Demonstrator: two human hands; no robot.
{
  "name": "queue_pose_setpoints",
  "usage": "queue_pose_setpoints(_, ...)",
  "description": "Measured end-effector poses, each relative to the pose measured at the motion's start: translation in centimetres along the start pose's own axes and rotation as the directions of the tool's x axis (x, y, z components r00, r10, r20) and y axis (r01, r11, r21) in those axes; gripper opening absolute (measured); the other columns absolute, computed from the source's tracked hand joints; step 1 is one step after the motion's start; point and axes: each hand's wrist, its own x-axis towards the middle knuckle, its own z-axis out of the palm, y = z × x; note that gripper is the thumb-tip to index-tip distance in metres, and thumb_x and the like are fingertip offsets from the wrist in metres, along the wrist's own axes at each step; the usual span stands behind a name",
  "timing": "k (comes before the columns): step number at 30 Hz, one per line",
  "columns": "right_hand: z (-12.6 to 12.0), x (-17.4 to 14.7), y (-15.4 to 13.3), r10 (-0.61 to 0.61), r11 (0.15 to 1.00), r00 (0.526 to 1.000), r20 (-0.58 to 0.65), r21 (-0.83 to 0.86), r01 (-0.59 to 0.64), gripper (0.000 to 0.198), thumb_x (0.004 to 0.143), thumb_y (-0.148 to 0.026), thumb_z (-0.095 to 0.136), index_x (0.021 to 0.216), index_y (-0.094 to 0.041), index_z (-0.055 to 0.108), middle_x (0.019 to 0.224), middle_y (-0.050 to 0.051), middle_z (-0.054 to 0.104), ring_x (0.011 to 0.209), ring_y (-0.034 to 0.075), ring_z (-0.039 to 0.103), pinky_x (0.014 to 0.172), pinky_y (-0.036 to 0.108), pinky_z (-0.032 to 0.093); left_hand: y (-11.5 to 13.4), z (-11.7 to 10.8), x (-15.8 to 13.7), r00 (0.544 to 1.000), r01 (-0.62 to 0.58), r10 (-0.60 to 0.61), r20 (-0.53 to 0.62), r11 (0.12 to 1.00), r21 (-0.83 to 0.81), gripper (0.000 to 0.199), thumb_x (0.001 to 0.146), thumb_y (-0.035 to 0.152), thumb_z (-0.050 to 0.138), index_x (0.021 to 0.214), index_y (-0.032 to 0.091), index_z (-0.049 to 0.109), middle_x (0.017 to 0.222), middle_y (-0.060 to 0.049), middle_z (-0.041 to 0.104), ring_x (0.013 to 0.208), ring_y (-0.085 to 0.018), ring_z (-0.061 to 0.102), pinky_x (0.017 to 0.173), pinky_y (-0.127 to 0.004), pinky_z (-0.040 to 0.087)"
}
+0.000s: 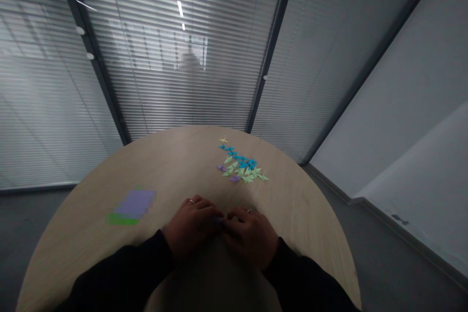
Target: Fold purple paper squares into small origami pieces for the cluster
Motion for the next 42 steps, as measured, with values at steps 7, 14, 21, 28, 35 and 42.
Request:
queue_pose_setpoints(7,0.5,0.1,-0.2,-0.039,0.999,0.999,-0.035,-0.005,0.038,0.015,0.089,-0.022,0.060,0.099,-0.022,0.072,0.096,0.005,0.072,0.084,0.022,0.065,0.071,0.032,0.049,0.0,0.1,0.0,0.998,0.045,-0.046,-0.030,0.998,-0.048,0.016,0.085,0.026,0.067,0.100,0.026,0.071,0.112,-0.004,0.068,0.104,-0.025,0.057,0.091,-0.040,0.043)
queue_pose_setpoints(14,1.1,0.1,0.8,0.057,0.964,0.996,-0.068,0.262,-0.037,0.010,0.083,-0.022,0.068,0.092,-0.022,0.074,0.098,0.003,0.070,0.084,0.018,0.067,0.076,0.028,0.050,0.4,-0.1,-0.2,0.999,0.053,-0.053,0.006,0.997,-0.047,0.008,0.085,0.021,0.065,0.090,0.025,0.070,0.106,-0.003,0.068,0.103,-0.024,0.057,0.092,-0.042,0.041)
queue_pose_setpoints(21,0.9,0.2,0.6,0.121,0.952,0.992,-0.017,0.284,-0.112,0.012,0.087,-0.027,0.065,0.086,-0.022,0.076,0.099,0.003,0.068,0.079,0.017,0.066,0.074,0.029,0.049,0.3,-0.1,-0.2,0.997,0.083,-0.083,0.002,0.993,-0.083,0.006,0.081,0.025,0.070,0.087,0.024,0.072,0.102,-0.004,0.069,0.098,-0.024,0.058,0.089,-0.038,0.044)
queue_pose_setpoints(28,0.1,0.9,-0.7,0.310,0.873,0.950,0.034,0.386,-0.299,0.014,0.084,-0.024,0.067,0.095,-0.022,0.076,0.098,0.005,0.065,0.084,0.018,0.064,0.080,0.031,0.049,0.7,-0.2,-0.1,0.990,0.138,-0.140,-0.015,0.986,-0.088,0.005,0.078,0.022,0.072,0.083,0.023,0.073,0.105,-0.007,0.067,0.102,-0.026,0.057,0.090,-0.040,0.045)
queue_pose_setpoints(35,-0.1,1.0,-1.2,0.319,0.846,0.946,0.051,0.434,-0.308,0.015,0.079,-0.015,0.066,0.088,-0.022,0.076,0.098,0.004,0.067,0.084,0.018,0.064,0.079,0.030,0.050,0.6,0.1,-0.3,0.981,0.174,-0.178,-0.072,0.983,-0.059,0.024,0.078,0.023,0.071,0.102,0.022,0.069,0.115,-0.009,0.065,0.108,-0.029,0.054,0.094,-0.044,0.044)
queue_pose_setpoints(42,-0.1,0.8,-1.1,0.244,0.842,0.969,0.045,0.486,-0.234,0.014,0.078,-0.012,0.066,0.086,-0.019,0.075,0.098,0.005,0.067,0.084,0.018,0.065,0.079,0.029,0.050,0.9,-0.1,-0.5,0.985,0.168,-0.170,-0.041,0.985,-0.048,0.016,0.078,0.023,0.073,0.093,0.025,0.073,0.115,-0.007,0.063,0.110,-0.029,0.053,0.094,-0.044,0.043)
